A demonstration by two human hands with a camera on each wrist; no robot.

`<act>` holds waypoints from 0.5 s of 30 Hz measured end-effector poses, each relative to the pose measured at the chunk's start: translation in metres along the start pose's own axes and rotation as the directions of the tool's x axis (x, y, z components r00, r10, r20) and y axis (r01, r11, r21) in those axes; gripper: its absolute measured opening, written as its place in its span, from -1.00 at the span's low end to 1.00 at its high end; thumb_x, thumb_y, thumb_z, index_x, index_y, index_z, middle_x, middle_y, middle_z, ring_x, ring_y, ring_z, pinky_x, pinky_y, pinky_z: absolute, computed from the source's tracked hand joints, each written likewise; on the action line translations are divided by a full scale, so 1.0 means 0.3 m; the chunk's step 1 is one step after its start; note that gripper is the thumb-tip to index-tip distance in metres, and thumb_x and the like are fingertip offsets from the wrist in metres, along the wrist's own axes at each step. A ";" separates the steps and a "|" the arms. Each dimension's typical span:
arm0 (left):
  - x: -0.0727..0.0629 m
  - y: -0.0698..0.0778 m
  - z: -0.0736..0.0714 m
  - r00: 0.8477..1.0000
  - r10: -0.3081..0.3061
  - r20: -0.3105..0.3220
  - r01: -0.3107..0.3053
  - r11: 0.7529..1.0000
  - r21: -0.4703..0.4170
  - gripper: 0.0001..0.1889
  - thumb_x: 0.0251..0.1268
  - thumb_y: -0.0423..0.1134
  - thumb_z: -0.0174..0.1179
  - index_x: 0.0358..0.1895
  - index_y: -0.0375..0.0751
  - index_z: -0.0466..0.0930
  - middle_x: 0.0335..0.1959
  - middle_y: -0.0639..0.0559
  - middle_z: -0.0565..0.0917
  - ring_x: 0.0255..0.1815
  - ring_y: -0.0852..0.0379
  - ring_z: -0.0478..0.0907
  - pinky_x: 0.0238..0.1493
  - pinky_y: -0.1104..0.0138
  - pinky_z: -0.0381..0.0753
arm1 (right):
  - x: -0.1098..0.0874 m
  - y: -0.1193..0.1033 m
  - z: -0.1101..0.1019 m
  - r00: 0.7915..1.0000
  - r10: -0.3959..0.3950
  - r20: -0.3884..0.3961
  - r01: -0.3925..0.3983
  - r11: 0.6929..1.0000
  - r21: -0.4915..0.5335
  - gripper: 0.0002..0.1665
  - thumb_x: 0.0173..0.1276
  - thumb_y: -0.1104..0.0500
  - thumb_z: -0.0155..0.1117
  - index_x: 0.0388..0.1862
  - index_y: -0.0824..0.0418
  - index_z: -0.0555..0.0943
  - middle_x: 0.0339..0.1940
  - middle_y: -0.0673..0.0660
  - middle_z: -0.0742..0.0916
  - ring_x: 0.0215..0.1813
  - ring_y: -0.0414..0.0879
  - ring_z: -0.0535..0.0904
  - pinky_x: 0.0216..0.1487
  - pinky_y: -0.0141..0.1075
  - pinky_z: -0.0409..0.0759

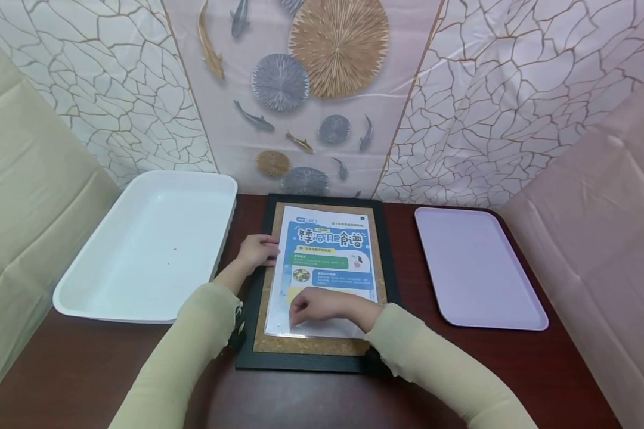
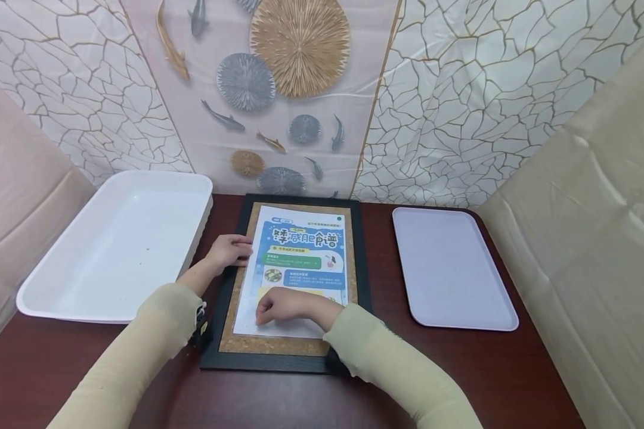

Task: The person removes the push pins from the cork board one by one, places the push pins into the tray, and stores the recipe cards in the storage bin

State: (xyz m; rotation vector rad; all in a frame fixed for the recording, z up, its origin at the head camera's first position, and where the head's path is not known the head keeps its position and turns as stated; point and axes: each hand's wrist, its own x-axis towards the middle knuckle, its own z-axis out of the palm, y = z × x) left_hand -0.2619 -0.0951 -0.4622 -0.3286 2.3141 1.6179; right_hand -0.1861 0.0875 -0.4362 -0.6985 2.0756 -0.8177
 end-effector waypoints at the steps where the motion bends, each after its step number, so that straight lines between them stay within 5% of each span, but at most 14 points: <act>1: -0.001 -0.001 0.000 1.000 0.001 0.000 -0.001 1.000 0.002 -0.60 0.27 -0.36 0.14 0.19 -0.25 0.46 0.04 -0.23 0.62 -0.03 -0.06 0.64 -0.21 0.34 0.70 | -0.013 0.009 -0.010 1.000 0.006 -0.012 -0.005 1.000 0.006 -0.83 0.33 0.17 0.17 -0.39 0.19 0.66 -0.49 0.00 0.65 -0.45 -0.20 0.43 -0.38 -0.46 0.36; 10: -0.005 -0.002 0.005 1.000 -0.005 -0.009 0.005 1.000 0.011 -0.60 0.29 -0.33 0.14 0.20 -0.24 0.46 0.06 -0.21 0.61 0.00 -0.05 0.64 -0.19 0.34 0.70 | -0.171 0.102 -0.160 0.977 0.088 -0.197 -0.074 0.994 0.079 -0.78 0.35 0.13 0.15 -0.26 0.27 0.63 -0.29 0.14 0.66 -0.29 -0.10 0.48 -0.26 -0.36 0.44; 15: -0.007 -0.005 0.004 1.000 -0.003 -0.011 0.004 1.000 0.020 -0.59 0.29 -0.32 0.14 0.20 -0.23 0.45 0.06 -0.20 0.62 0.00 -0.05 0.64 -0.17 0.34 0.69 | -0.262 0.148 -0.248 0.929 0.164 -0.331 -0.141 0.986 0.093 -0.74 0.36 0.12 0.13 -0.16 0.28 0.62 -0.10 0.17 0.65 -0.10 -0.06 0.48 -0.10 -0.29 0.48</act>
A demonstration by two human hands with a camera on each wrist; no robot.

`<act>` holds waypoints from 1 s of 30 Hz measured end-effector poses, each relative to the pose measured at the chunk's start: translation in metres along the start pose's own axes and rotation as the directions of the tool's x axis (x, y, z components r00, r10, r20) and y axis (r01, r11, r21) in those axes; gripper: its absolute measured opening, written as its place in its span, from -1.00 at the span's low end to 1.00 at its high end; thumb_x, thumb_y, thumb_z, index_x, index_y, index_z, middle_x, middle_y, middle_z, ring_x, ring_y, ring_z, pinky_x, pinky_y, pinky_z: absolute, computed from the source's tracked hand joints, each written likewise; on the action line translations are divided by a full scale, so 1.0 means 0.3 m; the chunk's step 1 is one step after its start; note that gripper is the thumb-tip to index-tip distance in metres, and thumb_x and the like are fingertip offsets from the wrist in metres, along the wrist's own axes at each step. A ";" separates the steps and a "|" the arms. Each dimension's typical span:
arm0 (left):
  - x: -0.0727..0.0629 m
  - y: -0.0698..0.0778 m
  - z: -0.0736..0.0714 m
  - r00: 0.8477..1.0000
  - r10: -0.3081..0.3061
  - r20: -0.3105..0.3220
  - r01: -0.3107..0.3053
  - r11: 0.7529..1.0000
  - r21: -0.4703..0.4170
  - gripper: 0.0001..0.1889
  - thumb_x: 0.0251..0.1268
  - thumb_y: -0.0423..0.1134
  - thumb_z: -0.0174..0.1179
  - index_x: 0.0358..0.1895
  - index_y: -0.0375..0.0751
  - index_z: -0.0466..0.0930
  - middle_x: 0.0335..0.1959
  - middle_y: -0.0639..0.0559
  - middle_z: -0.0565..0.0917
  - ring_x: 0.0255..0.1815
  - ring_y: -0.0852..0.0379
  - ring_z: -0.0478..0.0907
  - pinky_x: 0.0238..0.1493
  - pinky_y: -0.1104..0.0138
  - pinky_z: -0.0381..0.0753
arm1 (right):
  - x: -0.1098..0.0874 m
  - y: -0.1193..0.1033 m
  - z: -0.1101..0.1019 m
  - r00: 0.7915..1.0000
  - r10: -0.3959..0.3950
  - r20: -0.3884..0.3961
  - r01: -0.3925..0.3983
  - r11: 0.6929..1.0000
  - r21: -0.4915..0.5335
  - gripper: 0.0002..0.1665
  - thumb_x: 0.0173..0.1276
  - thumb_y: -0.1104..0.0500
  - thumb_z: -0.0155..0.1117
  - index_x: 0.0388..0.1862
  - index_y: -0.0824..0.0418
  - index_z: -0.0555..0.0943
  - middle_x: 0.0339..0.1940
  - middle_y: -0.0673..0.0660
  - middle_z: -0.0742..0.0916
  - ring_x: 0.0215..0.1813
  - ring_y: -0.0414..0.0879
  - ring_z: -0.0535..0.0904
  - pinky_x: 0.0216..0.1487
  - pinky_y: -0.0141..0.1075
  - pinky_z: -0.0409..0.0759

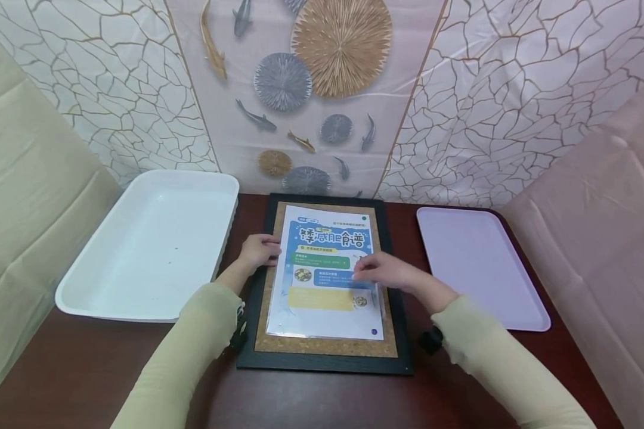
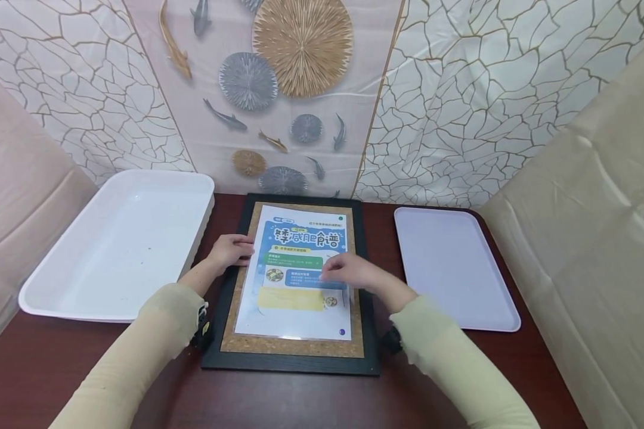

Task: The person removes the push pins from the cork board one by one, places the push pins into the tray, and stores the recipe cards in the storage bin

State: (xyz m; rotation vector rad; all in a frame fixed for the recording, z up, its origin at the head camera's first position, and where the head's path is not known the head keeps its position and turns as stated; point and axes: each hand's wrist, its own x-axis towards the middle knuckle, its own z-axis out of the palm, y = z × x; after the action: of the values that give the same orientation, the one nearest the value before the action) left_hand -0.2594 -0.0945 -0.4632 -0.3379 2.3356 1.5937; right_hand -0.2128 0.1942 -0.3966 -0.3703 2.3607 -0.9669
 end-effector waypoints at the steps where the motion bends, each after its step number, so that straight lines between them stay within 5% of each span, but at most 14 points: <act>1: 0.000 0.001 0.000 1.000 -0.001 -0.001 0.001 1.000 -0.002 -0.60 0.29 -0.32 0.14 0.20 -0.23 0.45 0.06 -0.20 0.61 0.00 -0.05 0.63 -0.16 0.34 0.69 | -0.008 0.014 -0.021 1.000 0.010 -0.026 -0.010 1.000 0.002 -0.73 0.37 0.12 0.13 -0.15 0.30 0.61 -0.08 0.19 0.65 -0.09 -0.04 0.47 -0.09 -0.26 0.49; 10: -0.006 0.001 0.003 1.000 0.005 -0.002 -0.005 1.000 -0.009 -0.60 0.33 -0.29 0.10 0.22 -0.24 0.44 0.08 -0.21 0.58 0.00 -0.07 0.63 -0.16 0.35 0.69 | -0.081 0.147 -0.184 0.981 0.078 -0.180 -0.071 0.997 0.044 -0.60 0.40 0.06 0.09 -0.07 0.42 0.50 -0.07 0.25 0.59 -0.04 0.04 0.48 0.00 -0.21 0.57; 20: -0.006 -0.002 0.001 1.000 0.015 -0.007 -0.015 1.000 -0.002 -0.60 0.33 -0.28 0.10 0.22 -0.23 0.44 0.05 -0.20 0.60 -0.02 -0.06 0.64 -0.16 0.36 0.69 | -0.138 0.325 -0.324 0.940 0.157 -0.304 -0.119 0.983 0.137 -0.46 0.43 0.06 0.03 0.06 0.57 0.41 -0.24 -0.05 0.60 -0.16 -0.27 0.49 -0.17 -0.46 0.55; 26: -0.005 -0.001 0.002 1.000 0.010 -0.003 -0.010 1.000 -0.005 -0.61 0.32 -0.27 0.11 0.21 -0.21 0.45 0.04 -0.18 0.61 -0.02 -0.04 0.64 -0.15 0.36 0.69 | -0.162 0.422 -0.355 0.900 0.253 -0.355 -0.200 0.963 0.179 -0.42 0.43 0.06 0.00 0.12 0.59 0.38 -0.32 -0.12 0.59 -0.22 -0.35 0.44 -0.24 -0.52 0.56; 30: -0.005 -0.002 0.001 1.000 0.014 -0.007 -0.014 1.000 -0.006 -0.61 0.32 -0.28 0.11 0.21 -0.21 0.45 0.04 -0.18 0.61 -0.02 -0.04 0.64 -0.15 0.36 0.69 | -0.161 0.478 -0.355 0.856 0.358 -0.374 -0.290 0.930 0.226 -0.44 0.40 0.06 0.04 0.10 0.56 0.43 -0.45 -0.19 0.55 -0.33 -0.37 0.42 -0.31 -0.53 0.55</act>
State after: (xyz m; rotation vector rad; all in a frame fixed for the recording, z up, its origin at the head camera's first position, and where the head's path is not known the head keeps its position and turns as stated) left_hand -0.2578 -0.0944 -0.4633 -0.3294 2.3441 1.6085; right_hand -0.2426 0.3756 -0.4175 0.3263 2.5688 -1.1424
